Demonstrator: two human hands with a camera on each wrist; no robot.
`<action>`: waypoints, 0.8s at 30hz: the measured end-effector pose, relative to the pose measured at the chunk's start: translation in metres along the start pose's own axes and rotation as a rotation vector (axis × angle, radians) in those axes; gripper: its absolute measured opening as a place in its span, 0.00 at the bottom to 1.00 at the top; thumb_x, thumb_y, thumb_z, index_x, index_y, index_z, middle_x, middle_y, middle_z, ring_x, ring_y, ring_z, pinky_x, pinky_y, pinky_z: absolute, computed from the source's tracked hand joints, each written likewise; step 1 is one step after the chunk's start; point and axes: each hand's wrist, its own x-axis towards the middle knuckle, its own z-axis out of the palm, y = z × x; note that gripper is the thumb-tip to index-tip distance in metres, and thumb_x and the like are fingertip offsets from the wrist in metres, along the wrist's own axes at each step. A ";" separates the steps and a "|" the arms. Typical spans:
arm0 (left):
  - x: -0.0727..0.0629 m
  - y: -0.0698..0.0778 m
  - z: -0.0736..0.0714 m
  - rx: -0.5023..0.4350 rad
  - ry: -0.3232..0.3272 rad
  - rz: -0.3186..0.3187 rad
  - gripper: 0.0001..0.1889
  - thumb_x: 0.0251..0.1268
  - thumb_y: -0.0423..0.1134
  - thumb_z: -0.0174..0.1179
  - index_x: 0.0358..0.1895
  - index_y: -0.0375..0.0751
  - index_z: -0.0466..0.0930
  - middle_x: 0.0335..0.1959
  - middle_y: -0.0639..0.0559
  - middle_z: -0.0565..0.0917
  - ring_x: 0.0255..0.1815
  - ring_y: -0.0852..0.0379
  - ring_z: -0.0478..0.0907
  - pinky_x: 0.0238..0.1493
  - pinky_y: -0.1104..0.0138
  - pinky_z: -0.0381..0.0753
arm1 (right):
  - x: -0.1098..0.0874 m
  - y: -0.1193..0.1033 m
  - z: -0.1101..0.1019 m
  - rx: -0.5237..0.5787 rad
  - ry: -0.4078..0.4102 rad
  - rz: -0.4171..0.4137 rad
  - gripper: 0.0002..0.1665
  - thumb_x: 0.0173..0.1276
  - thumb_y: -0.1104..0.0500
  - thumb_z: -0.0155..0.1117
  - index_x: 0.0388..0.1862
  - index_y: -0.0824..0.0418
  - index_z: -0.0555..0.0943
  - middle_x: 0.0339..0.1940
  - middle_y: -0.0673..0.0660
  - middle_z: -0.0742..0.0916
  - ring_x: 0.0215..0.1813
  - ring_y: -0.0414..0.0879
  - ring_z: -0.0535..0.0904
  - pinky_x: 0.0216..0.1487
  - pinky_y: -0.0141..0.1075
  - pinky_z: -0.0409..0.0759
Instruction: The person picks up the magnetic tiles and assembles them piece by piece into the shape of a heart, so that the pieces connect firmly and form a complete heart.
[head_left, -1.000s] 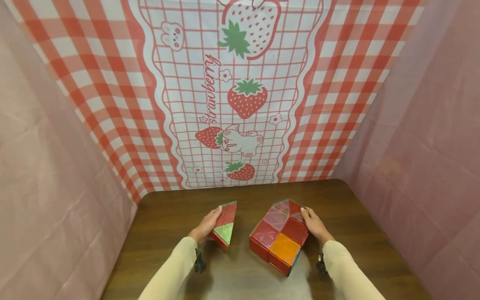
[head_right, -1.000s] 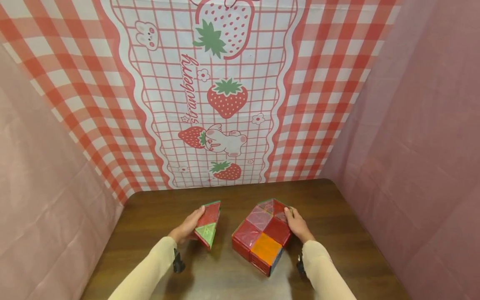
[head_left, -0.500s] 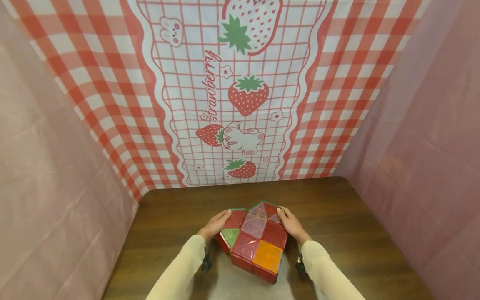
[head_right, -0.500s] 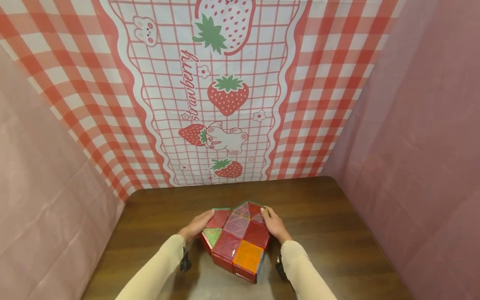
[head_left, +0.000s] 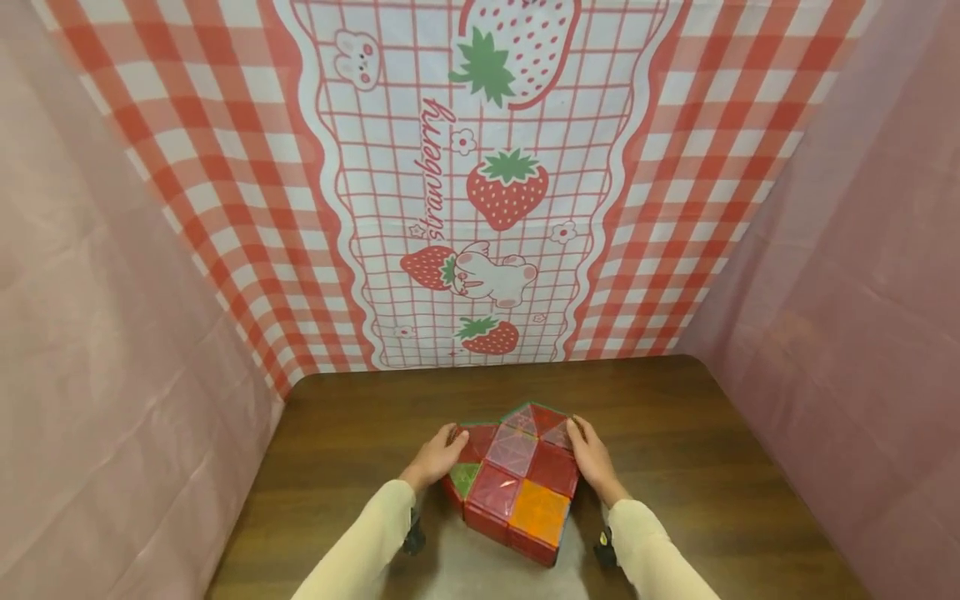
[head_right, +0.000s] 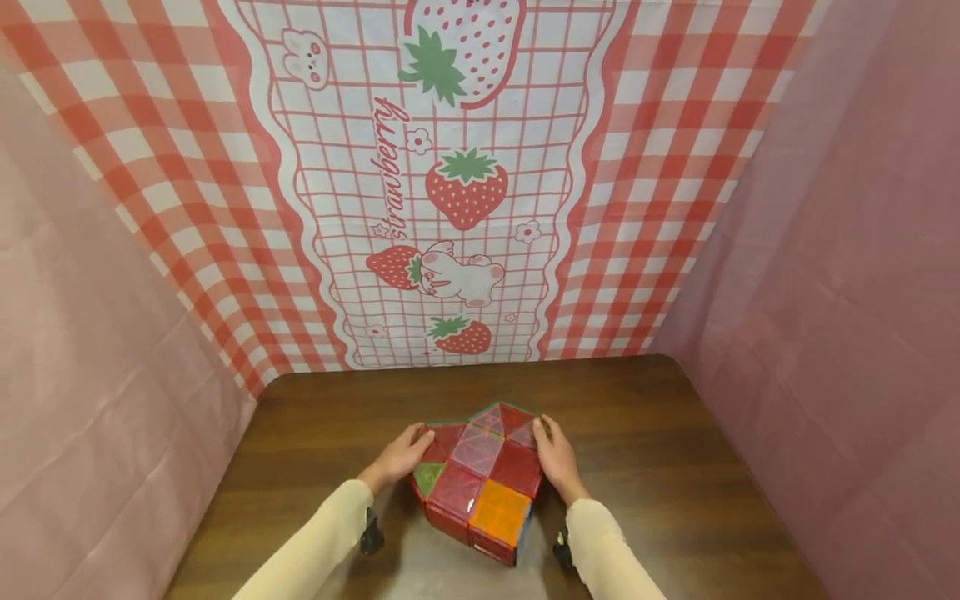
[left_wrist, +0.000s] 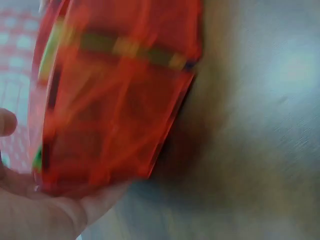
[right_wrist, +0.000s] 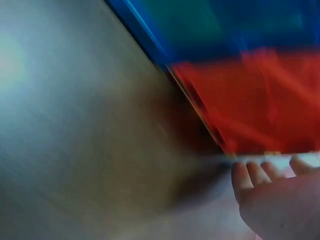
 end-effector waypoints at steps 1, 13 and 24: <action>-0.005 -0.001 0.004 0.013 0.020 0.024 0.35 0.78 0.54 0.49 0.76 0.32 0.60 0.68 0.26 0.72 0.69 0.27 0.70 0.68 0.39 0.69 | -0.007 0.002 0.002 0.042 0.009 0.010 0.40 0.81 0.37 0.44 0.80 0.60 0.59 0.75 0.71 0.70 0.73 0.68 0.68 0.74 0.62 0.62; -0.019 -0.008 0.010 0.283 0.150 0.324 0.28 0.74 0.43 0.53 0.74 0.39 0.65 0.61 0.30 0.73 0.61 0.31 0.74 0.58 0.39 0.77 | -0.033 0.010 0.018 0.236 0.024 0.029 0.43 0.79 0.39 0.52 0.82 0.57 0.53 0.72 0.72 0.72 0.68 0.66 0.72 0.73 0.63 0.63; 0.006 0.006 -0.003 0.286 0.077 0.280 0.22 0.78 0.43 0.51 0.67 0.35 0.74 0.59 0.30 0.77 0.61 0.32 0.76 0.63 0.41 0.75 | -0.032 0.009 0.017 0.185 0.001 0.041 0.43 0.79 0.35 0.47 0.83 0.55 0.53 0.74 0.72 0.70 0.69 0.67 0.71 0.72 0.65 0.62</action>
